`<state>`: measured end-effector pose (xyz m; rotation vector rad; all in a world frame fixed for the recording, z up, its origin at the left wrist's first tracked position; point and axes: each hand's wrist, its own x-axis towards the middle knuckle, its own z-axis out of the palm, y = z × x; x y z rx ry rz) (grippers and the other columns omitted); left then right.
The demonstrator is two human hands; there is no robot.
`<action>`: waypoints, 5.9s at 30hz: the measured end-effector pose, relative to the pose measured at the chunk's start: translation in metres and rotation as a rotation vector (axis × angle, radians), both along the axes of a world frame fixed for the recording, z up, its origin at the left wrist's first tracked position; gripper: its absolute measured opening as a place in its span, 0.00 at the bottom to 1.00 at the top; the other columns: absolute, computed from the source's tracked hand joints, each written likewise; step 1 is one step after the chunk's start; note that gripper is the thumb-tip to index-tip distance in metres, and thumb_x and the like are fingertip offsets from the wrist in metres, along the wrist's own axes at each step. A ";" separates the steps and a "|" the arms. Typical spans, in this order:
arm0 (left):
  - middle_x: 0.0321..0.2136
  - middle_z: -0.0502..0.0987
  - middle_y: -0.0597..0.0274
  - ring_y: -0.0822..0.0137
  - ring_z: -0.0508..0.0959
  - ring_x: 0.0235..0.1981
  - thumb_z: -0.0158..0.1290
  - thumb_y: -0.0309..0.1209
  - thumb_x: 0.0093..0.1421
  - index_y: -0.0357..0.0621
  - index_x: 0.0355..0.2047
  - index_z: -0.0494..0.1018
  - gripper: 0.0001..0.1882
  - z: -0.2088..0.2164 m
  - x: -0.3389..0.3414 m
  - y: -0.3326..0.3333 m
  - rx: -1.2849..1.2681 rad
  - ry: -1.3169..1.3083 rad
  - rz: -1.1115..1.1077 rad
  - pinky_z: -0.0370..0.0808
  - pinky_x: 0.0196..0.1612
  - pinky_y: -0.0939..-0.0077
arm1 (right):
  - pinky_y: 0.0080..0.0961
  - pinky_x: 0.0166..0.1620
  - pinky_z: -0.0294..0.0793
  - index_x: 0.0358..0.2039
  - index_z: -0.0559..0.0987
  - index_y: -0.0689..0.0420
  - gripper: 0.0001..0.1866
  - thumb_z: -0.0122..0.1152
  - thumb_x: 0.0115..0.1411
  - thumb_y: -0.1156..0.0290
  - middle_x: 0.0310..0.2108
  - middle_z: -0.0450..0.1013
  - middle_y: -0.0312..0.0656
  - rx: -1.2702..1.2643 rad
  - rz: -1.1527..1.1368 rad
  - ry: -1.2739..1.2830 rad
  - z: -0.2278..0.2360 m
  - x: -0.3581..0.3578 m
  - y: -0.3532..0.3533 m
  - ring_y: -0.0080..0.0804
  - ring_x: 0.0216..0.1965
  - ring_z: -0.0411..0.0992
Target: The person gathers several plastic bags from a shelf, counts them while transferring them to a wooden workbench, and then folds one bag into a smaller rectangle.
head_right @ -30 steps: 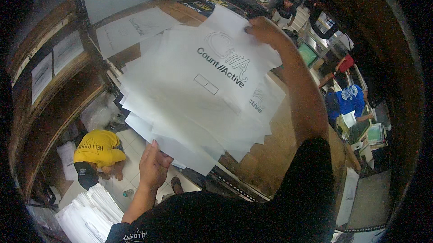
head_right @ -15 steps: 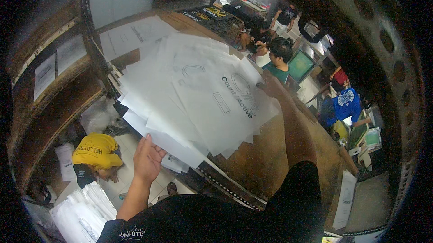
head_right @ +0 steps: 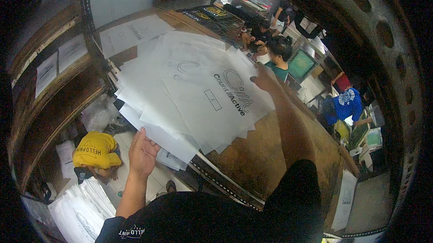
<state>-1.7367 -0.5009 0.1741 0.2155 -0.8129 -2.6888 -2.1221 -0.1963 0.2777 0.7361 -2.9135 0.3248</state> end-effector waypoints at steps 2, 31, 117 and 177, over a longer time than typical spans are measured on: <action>0.53 0.73 0.53 0.56 0.74 0.55 0.41 0.37 0.72 0.38 0.57 0.64 0.19 -0.003 0.003 0.000 0.006 -0.008 0.035 0.71 0.58 0.57 | 0.35 0.55 0.71 0.48 0.77 0.64 0.27 0.74 0.49 0.68 0.46 0.76 0.49 -0.126 0.150 0.116 0.016 0.025 -0.010 0.43 0.51 0.73; 0.49 0.74 0.51 0.59 0.78 0.47 0.40 0.38 0.73 0.38 0.51 0.67 0.17 -0.001 0.000 -0.005 0.079 -0.053 -0.055 0.77 0.53 0.60 | 0.36 0.59 0.67 0.56 0.70 0.67 0.47 0.78 0.42 0.48 0.54 0.71 0.57 0.174 0.382 -0.068 0.012 -0.064 -0.149 0.49 0.57 0.69; 0.48 0.77 0.56 0.64 0.77 0.48 0.60 0.22 0.59 0.34 0.54 0.69 0.22 0.009 -0.041 -0.041 -0.041 -0.124 0.195 0.72 0.54 0.69 | 0.35 0.56 0.70 0.57 0.71 0.64 0.42 0.77 0.42 0.60 0.50 0.74 0.56 0.177 0.279 -0.167 0.030 -0.055 -0.216 0.49 0.53 0.72; 0.45 0.75 0.60 0.68 0.74 0.45 0.59 0.32 0.63 0.36 0.53 0.67 0.22 0.020 -0.019 -0.023 -0.153 -0.376 -0.022 0.71 0.49 0.72 | 0.33 0.67 0.59 0.67 0.59 0.59 0.52 0.74 0.44 0.59 0.64 0.61 0.58 0.319 0.640 -0.128 0.018 -0.071 -0.357 0.48 0.64 0.62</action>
